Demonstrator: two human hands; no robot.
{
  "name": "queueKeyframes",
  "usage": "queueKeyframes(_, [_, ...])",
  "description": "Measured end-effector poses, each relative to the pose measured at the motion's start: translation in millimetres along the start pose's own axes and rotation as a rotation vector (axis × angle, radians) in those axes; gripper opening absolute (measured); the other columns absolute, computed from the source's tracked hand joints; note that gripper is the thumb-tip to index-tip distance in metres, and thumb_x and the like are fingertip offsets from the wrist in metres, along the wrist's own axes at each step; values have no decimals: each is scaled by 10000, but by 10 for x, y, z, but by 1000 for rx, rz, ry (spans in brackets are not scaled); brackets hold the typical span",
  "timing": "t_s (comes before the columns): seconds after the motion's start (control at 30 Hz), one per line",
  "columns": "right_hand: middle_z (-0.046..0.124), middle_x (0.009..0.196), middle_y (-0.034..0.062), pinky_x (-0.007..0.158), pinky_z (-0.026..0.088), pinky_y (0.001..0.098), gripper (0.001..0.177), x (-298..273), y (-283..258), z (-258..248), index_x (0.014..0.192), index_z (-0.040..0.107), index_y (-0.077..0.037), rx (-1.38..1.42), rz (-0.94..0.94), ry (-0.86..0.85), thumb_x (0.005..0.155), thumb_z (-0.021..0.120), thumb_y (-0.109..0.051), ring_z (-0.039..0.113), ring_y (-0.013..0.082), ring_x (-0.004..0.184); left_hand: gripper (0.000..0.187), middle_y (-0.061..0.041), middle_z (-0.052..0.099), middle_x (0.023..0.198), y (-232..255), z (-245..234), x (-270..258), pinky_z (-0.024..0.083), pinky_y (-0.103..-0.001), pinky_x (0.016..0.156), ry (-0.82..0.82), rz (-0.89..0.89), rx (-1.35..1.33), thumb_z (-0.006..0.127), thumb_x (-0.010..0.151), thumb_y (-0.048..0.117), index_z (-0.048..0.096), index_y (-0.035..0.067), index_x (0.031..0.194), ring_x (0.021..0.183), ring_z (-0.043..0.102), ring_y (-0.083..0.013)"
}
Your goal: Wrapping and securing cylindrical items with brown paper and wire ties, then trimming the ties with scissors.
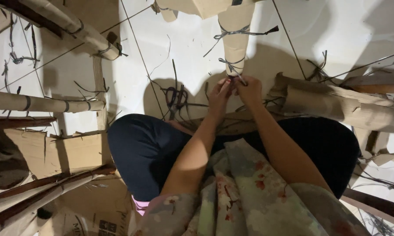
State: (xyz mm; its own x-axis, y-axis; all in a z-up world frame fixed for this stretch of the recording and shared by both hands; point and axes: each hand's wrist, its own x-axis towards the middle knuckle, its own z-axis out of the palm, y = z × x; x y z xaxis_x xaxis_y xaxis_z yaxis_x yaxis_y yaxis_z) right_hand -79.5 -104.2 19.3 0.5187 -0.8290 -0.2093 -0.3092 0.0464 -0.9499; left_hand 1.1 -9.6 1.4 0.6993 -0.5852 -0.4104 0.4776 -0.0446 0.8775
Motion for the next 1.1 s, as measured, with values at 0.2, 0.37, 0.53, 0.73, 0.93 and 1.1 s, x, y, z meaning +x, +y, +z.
queueKeyframes(0.2, [664,672,111,554,523,305,118,34,94,18,893,750,-22,-53,7,12,947,648,-49,663,165,561,391,-215,727,1087,-149,-137,180,584,-399,905,35,-68,141,818,924,313,746,15,1166,1022,714,-273])
queueKeyframes(0.37, [672,720,119,562,521,318,82,35,22,27,958,754,-16,-38,30,5,939,685,-54,651,155,581,292,-114,700,988,-603,-202,468,565,-373,794,16,-129,59,723,1003,308,725,45,1132,887,663,-197])
queueKeyframes(0.53, [641,713,109,584,500,329,114,55,47,42,931,756,-27,-86,24,50,942,651,-69,605,152,606,386,-111,635,958,-361,-171,383,536,-413,812,-3,-201,-49,601,1059,418,689,46,1109,889,614,-193])
queueKeyframes(0.73, [690,810,177,691,505,406,66,127,193,17,919,747,-30,-124,-10,94,940,722,-87,624,214,762,404,-146,630,957,-927,-284,887,543,-442,824,-55,-146,-185,600,1071,410,654,15,1142,888,635,-241])
queueKeyframes(0.93, [693,830,119,691,530,409,82,220,348,-62,958,751,-78,-270,22,73,953,725,-155,664,243,772,230,-128,595,927,-1025,-465,909,527,-450,856,-4,-245,-294,592,1064,248,630,22,1047,862,607,-258])
queueKeyframes(1.1, [706,858,176,700,533,433,98,217,383,-112,987,761,-33,-308,-48,-6,974,727,-124,682,290,798,221,-66,633,831,-999,-445,956,537,-390,764,-198,-266,-167,701,1015,289,658,87,936,769,628,-204])
